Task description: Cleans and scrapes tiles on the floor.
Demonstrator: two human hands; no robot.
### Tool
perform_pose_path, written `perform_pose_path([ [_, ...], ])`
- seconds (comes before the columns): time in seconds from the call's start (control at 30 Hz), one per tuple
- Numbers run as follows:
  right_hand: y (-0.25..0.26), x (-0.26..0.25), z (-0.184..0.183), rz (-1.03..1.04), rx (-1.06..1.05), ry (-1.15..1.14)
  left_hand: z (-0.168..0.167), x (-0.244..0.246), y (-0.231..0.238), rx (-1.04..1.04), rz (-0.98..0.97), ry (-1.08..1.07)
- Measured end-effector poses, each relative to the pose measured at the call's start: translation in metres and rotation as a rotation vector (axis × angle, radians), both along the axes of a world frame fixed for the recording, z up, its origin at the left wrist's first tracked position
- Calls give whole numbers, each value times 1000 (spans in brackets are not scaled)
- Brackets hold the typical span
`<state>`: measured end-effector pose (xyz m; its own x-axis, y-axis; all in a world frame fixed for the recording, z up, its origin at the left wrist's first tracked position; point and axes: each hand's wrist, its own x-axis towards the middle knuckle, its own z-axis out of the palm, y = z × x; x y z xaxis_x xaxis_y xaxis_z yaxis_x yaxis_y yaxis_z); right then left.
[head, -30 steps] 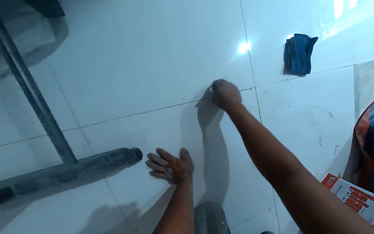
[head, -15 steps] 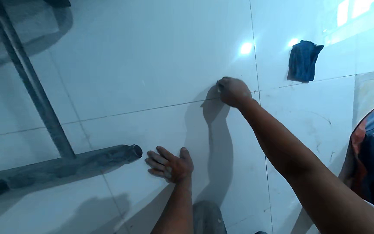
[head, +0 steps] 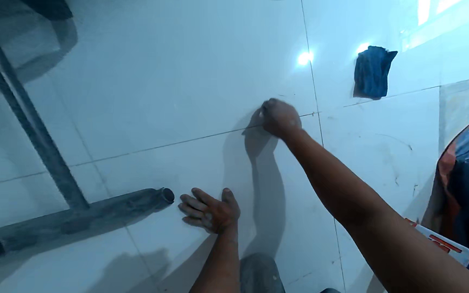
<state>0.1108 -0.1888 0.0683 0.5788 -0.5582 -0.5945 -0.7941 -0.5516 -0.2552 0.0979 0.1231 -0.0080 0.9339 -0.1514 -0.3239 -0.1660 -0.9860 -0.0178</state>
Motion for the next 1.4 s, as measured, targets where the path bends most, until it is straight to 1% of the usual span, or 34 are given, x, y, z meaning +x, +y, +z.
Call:
perform_pose_path([
  [0.07, -9, 9, 4, -107, -23, 11, 1, 0, 1, -4, -1, -4],
  [0.2, 38, 24, -6, -144, -30, -21, 3, -1, 1, 4, -12, 9],
  [0.27, 18, 27, 0, -230, -55, -22, 2, 0, -2, 2, -11, 1],
  [0.33, -16, 27, 6, -385, -66, -4, 1, 3, 2, 8, -11, -15],
  [0.37, -24, 30, 6, -450, -69, -17, -1, 4, 3, 10, -13, -27],
  [0.4, -20, 31, 2, -455, -78, -48, -2, 3, 5, 12, -20, -30],
  [0.5, 24, 28, -5, -311, -66, -67, 2, -1, 3, -35, -36, -45],
  [0.57, 12, 6, 1, -354, -68, -31, 3, 0, 0, -53, -32, -63],
  [0.63, -19, -31, 3, -488, -86, 27, 3, 1, 1, -47, -18, -55],
  [0.67, -26, -51, 0, -532, -105, 50, 2, 0, 4, -37, -19, -51],
  [0.7, -20, -70, -4, -519, -122, 58, 2, -1, 5, -32, -24, -49],
  [0.73, -1, -86, -7, -450, -123, 42, 2, -1, 5, -31, -29, -48],
  [0.77, 29, -99, -9, -355, -99, 12, 2, -1, 4, -40, -30, -50],
  [0.83, 96, -124, -12, -179, -11, -57, 4, -1, 1, -48, -27, -49],
  [0.87, 118, -137, -10, -134, 41, -59, 6, -2, 1, -46, -25, -40],
  [0.9, 124, -150, -9, -155, 49, -52, 7, -3, 0, -48, -24, -38],
  [0.93, 117, -163, -11, -225, -11, -42, 6, -3, 0, -48, -23, -43],
  [1.0, 87, -178, -20, -426, -138, 35, 5, -3, 0, -48, -16, -55],
  [1.03, 86, -182, -24, -479, -161, 57, 5, -4, 2, -51, -14, -55],
  [1.07, 103, -182, -27, -463, -160, 36, 5, -3, 1, -56, -14, -57],
  [1.1, 137, -181, -27, -395, -114, -34, 5, -3, 0, -60, -13, -62],
  [1.17, 217, -191, -21, -175, 85, -136, 5, -4, 0, -67, -21, -72],
  [1.2, 244, -203, -15, -115, 133, -160, 5, -4, -1, -71, -23, -75],
  [1.23, 254, -218, -9, -128, 123, -169, 4, -3, 0, -76, -28, -78],
  [1.27, 246, -235, -4, -202, 87, -146, 2, -3, -1, -82, -33, -82],
  [1.33, 201, -270, -8, -383, 4, -37, -1, -2, 2, -90, -35, -99],
  [1.37, 187, -288, -15, -421, -50, -10, -1, -2, 6, -82, -43, -107],
  [1.4, 184, -305, -21, -410, -97, -16, -1, -2, 6, -79, -47, -108],
])
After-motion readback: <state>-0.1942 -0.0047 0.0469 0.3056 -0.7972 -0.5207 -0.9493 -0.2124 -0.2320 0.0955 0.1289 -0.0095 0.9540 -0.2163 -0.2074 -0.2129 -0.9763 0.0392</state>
